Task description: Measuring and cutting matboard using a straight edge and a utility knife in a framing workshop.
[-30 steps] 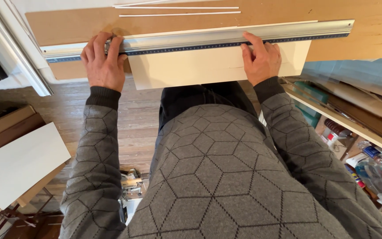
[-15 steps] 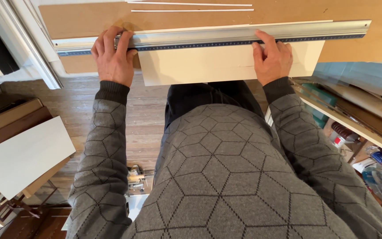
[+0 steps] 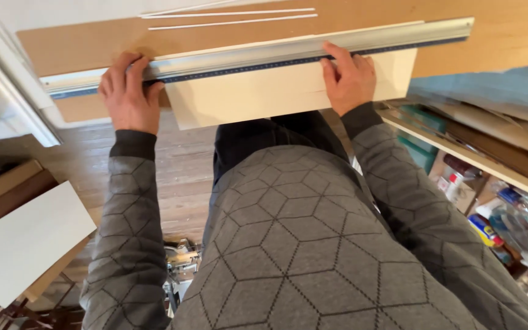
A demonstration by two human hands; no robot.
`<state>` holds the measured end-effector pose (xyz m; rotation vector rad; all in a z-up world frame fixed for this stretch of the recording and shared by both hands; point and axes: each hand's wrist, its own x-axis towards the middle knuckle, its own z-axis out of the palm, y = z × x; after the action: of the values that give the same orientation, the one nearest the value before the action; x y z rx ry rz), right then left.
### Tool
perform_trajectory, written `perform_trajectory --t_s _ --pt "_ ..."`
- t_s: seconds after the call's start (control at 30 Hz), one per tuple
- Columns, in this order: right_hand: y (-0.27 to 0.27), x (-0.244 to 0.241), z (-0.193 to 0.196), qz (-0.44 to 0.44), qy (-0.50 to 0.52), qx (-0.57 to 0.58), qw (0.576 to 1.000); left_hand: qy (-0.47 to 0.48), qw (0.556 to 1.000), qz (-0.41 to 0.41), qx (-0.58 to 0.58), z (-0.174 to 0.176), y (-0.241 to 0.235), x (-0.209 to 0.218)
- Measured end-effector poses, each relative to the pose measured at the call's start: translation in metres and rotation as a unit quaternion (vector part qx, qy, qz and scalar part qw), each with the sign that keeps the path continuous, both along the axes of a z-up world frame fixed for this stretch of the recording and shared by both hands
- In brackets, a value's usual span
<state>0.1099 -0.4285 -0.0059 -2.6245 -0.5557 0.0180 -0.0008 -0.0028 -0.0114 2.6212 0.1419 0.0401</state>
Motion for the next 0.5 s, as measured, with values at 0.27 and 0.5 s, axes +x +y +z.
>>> perform_trajectory --t_s 0.27,0.5 --pt "0.0092 0.0007 0.0031 0.000 0.016 0.002 1.000 0.011 1.000 0.002 0.012 0.0073 0.0059 -0.0029" --pt "0.0100 -0.0008 0.0030 0.000 0.012 0.009 1.000 0.016 1.000 0.003 0.015 0.0092 0.0055 -0.0040"
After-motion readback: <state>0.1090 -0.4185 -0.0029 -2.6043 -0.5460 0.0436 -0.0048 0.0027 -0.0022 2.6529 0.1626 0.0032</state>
